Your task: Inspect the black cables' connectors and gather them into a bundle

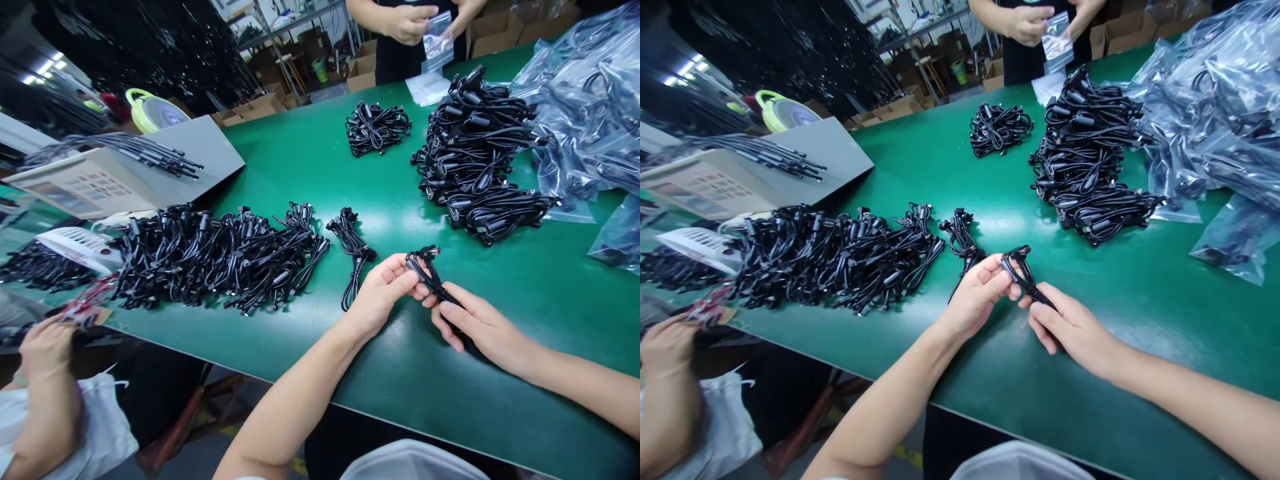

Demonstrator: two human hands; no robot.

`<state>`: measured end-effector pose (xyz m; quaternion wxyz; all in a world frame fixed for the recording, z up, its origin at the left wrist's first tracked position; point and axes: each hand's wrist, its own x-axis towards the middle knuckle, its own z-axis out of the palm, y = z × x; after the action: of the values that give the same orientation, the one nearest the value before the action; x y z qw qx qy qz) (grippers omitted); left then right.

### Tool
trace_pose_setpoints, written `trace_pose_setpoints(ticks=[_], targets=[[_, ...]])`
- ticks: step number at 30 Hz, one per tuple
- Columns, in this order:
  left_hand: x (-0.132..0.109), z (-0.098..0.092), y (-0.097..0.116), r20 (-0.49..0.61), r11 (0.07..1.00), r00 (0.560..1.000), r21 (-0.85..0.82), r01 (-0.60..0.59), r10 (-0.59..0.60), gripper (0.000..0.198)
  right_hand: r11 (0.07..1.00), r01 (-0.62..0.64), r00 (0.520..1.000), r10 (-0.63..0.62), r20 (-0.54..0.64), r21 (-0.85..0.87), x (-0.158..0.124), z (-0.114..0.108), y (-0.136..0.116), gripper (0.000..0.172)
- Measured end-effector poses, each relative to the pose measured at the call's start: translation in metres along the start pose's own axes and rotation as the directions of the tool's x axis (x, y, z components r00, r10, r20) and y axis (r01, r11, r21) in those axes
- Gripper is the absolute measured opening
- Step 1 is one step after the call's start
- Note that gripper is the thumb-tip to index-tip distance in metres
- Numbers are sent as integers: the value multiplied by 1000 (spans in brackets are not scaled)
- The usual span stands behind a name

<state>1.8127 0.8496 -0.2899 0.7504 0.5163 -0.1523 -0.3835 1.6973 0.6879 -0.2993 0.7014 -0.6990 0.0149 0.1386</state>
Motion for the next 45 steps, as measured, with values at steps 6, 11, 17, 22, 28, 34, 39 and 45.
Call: trace_pose_setpoints(ticks=[6, 11, 17, 22, 28, 34, 39, 45], targets=[[-1, 2, -3, 21, 997, 999, 64, -43, 42, 35, 862, 9, 984, -99, -150, -506, -6, 6, -3, 18], [0, 0, -6, 51, 993, 997, 93, -69, 65, 33, 792, 43, 967, -187, -174, -609, -7, 7, 0, 14], [0, 0, -7, 54, 995, 998, 90, -35, 31, 31, 807, 43, 976, -160, -147, -589, -9, 6, -4, 16], [1, -1, -7, 38, 997, 999, 78, 8, -11, 33, 852, 39, 985, -120, -123, -522, -10, 6, -6, 20], [-1, 1, -8, 123, 993, 990, 104, 52, -65, 33, 975, 12, 998, -24, -53, -223, -2, 1, -5, 26], [-5, 6, -6, 122, 985, 991, 171, 39, -60, 31, 996, 50, 995, -56, -80, -70, 7, -4, -8, 21], [-6, 9, -3, 105, 982, 992, 186, 43, -64, 29, 965, 53, 980, -100, -174, -258, 4, -4, -7, 20], [-4, 8, -7, 90, 981, 994, 190, 37, -55, 31, 951, 40, 970, -110, -215, -307, 2, -4, -6, 24]])
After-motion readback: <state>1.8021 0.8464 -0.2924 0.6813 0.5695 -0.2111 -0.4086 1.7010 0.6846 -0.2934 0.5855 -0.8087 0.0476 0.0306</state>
